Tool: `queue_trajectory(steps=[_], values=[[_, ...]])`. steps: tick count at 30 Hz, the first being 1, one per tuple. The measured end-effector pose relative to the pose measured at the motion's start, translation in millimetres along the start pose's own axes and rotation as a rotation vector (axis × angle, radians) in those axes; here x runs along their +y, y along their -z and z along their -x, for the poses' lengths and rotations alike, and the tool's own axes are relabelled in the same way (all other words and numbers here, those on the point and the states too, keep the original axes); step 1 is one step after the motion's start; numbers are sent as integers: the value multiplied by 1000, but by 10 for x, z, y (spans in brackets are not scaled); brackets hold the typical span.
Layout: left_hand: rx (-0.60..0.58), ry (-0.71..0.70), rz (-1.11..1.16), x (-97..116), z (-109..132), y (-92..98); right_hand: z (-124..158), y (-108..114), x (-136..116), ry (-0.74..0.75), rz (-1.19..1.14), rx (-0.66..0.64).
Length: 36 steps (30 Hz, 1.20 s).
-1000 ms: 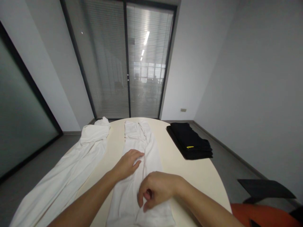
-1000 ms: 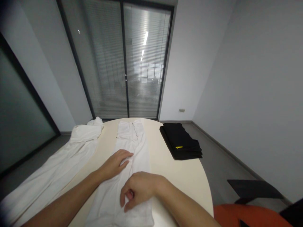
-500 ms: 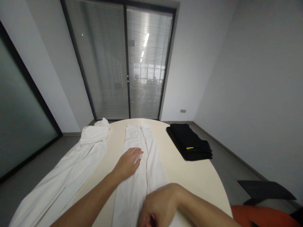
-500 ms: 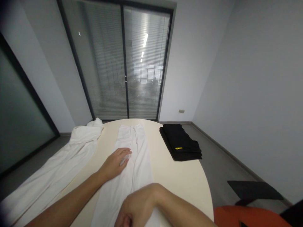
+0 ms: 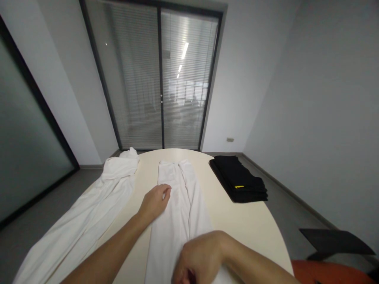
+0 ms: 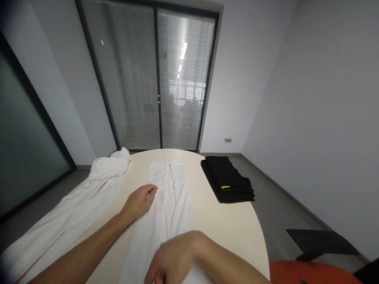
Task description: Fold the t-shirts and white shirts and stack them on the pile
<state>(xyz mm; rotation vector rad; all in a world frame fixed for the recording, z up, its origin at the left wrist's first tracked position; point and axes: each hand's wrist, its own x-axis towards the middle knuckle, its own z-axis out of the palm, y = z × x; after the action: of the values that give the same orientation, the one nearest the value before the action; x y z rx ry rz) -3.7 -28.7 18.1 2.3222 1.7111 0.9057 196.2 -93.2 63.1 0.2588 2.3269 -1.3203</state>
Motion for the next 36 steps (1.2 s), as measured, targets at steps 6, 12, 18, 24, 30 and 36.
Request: queue_trajectory(steps=[6, 12, 18, 24, 30, 36], values=[[154, 88, -88, -358, -82, -181, 34, 83, 143, -11, -409, 212], [187, 241, -49, -470, -144, -237, -35, 760, 557, -317, -184, 1139], [191, 307, -13, -517, -151, -228, -286, 1492, 793, -684, -102, 1274], [248, 335, 118, -589, -151, -231, -547, 1845, 871, -818, -120, 1259], [294, 395, 343, -698, -161, -216, -716, 2026, 903, -673, -194, 1308], [289, 414, 388, -737, -173, -222, -993, 2049, 844, -513, -371, 1396]])
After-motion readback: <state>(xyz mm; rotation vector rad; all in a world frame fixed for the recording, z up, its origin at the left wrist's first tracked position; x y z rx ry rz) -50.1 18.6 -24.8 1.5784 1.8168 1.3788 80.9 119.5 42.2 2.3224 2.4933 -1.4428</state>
